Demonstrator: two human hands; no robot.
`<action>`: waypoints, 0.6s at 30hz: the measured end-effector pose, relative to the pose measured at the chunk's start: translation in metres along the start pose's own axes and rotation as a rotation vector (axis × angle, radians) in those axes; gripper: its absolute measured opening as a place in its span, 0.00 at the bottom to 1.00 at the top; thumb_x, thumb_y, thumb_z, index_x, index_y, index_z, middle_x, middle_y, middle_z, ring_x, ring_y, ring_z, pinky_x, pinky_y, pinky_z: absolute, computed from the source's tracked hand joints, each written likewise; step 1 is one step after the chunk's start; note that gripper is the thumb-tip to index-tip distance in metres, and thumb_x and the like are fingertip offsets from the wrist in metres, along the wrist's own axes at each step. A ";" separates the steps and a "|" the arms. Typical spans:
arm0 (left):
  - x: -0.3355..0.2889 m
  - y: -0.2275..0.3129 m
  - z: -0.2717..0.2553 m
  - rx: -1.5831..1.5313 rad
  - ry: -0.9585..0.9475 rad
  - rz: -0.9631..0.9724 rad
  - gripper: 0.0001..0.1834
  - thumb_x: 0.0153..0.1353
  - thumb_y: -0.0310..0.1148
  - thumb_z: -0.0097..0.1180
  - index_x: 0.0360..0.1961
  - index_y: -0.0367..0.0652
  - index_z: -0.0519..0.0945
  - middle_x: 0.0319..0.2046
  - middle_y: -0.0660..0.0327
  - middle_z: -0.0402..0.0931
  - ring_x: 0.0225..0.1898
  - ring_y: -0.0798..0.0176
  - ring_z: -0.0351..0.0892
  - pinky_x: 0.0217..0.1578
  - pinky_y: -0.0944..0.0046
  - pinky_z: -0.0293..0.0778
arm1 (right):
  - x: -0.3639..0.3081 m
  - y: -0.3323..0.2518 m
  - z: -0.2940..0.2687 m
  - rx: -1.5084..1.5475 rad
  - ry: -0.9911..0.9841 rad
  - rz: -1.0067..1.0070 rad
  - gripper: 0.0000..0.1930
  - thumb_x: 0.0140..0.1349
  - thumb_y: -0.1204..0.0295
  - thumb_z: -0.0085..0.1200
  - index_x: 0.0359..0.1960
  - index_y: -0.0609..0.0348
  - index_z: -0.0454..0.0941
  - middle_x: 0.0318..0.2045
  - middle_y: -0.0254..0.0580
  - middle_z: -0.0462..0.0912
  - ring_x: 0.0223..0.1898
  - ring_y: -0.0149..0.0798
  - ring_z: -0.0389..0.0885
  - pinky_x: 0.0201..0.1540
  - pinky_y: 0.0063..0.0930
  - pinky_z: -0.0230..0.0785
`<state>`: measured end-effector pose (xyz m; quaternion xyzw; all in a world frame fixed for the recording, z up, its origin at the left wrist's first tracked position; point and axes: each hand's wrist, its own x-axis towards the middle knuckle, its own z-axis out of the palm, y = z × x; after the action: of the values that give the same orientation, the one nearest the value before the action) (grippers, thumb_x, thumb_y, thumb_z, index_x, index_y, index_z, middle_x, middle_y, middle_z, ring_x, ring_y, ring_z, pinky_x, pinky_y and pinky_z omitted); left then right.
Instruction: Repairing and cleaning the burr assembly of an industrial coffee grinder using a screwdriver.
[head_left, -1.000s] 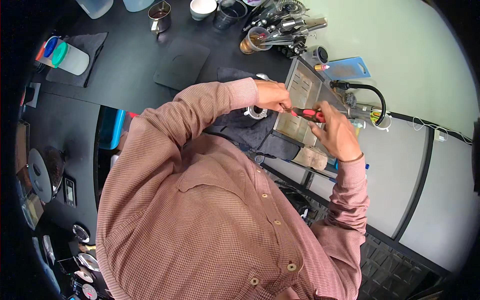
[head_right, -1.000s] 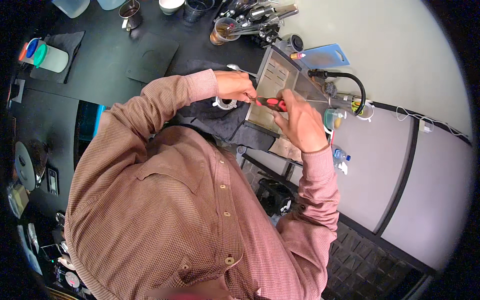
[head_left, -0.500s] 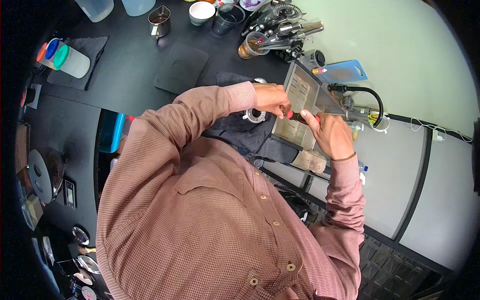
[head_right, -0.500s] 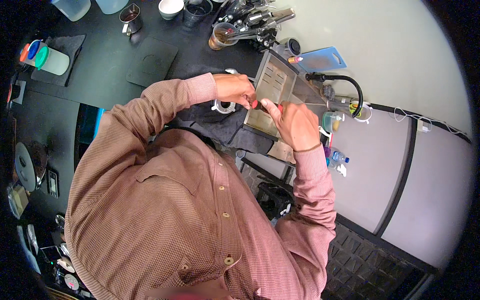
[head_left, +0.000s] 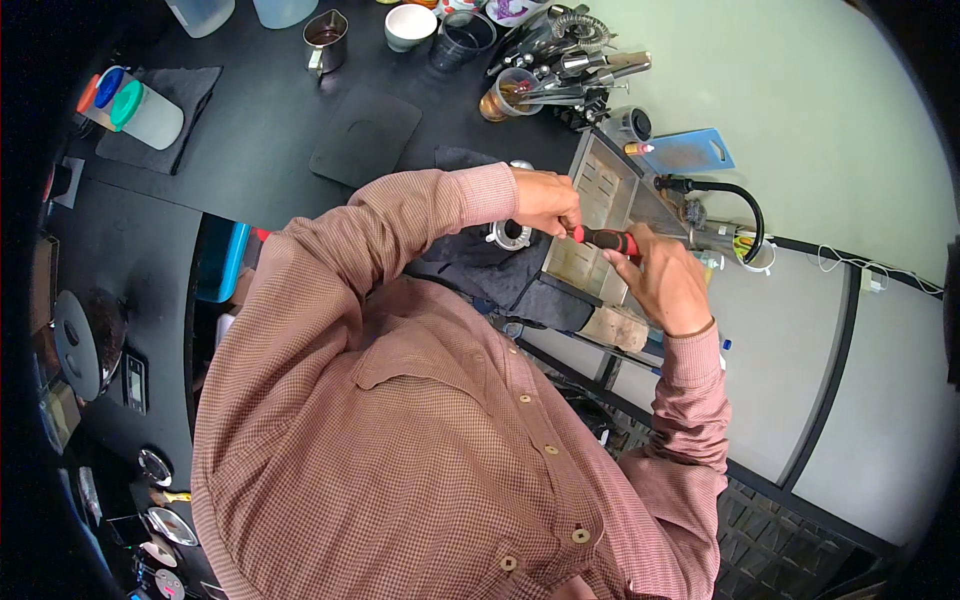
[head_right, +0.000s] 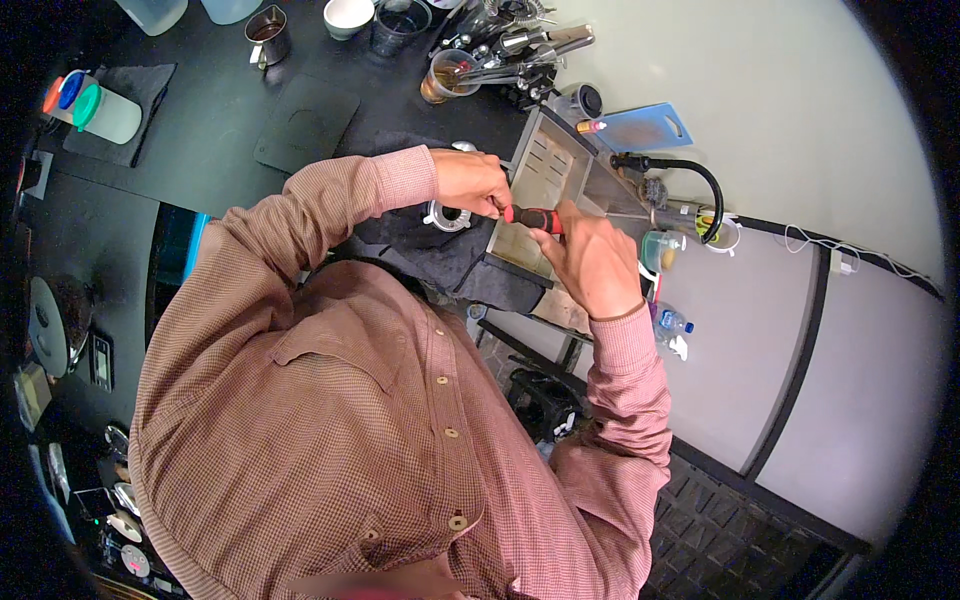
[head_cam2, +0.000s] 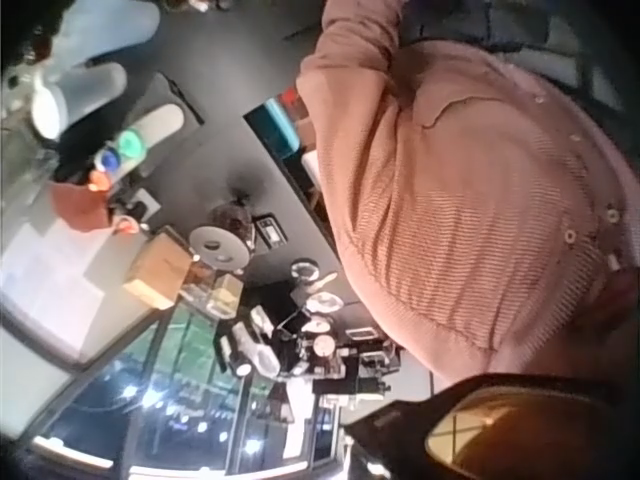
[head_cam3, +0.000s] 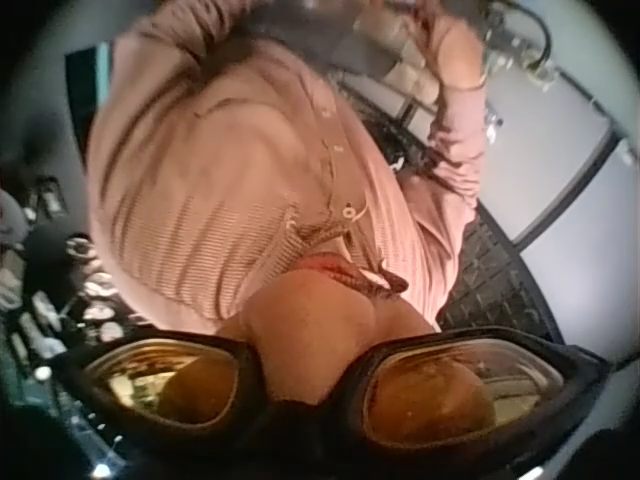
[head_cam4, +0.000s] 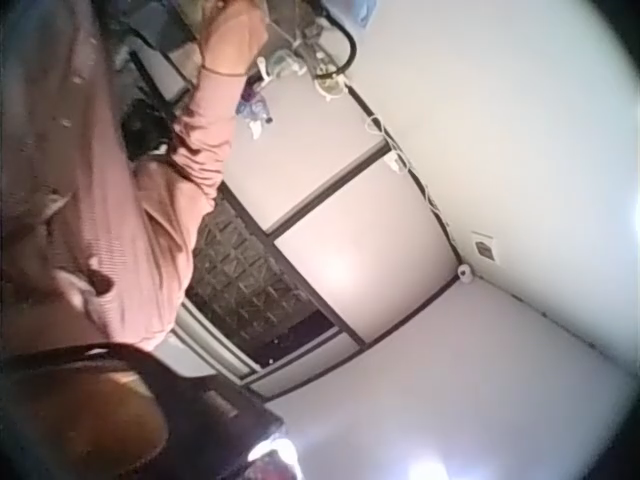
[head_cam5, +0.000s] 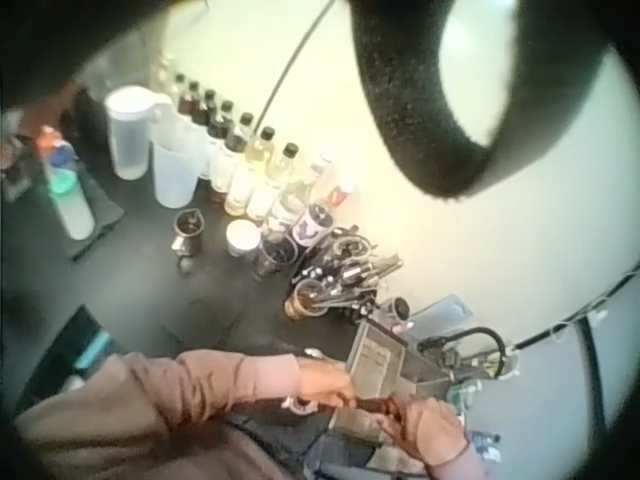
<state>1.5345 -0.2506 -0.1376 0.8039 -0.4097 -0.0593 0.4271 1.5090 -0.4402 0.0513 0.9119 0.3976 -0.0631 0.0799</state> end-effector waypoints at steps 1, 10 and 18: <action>-0.001 -0.002 0.004 -0.033 0.029 0.012 0.12 0.64 0.35 0.66 0.43 0.39 0.85 0.33 0.50 0.85 0.40 0.45 0.85 0.40 0.49 0.76 | 0.002 -0.004 -0.004 -0.048 -0.123 0.085 0.29 0.70 0.43 0.56 0.36 0.62 0.83 0.23 0.58 0.82 0.29 0.63 0.83 0.32 0.52 0.73; -0.001 0.002 0.005 0.035 -0.025 0.004 0.11 0.67 0.34 0.62 0.46 0.41 0.86 0.35 0.50 0.86 0.40 0.43 0.85 0.42 0.50 0.78 | 0.004 -0.006 0.001 -0.042 -0.018 0.013 0.28 0.69 0.45 0.58 0.30 0.62 0.83 0.20 0.58 0.79 0.26 0.64 0.80 0.29 0.52 0.72; 0.000 -0.014 0.014 0.016 0.066 0.086 0.10 0.62 0.29 0.60 0.42 0.37 0.85 0.34 0.51 0.86 0.39 0.46 0.86 0.42 0.51 0.79 | 0.000 -0.004 0.006 0.009 -0.184 0.076 0.21 0.68 0.57 0.61 0.51 0.60 0.73 0.41 0.61 0.84 0.42 0.63 0.85 0.38 0.50 0.77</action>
<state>1.5367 -0.2549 -0.1563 0.7903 -0.4301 -0.0111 0.4363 1.5062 -0.4386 0.0454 0.9171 0.3532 -0.1452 0.1143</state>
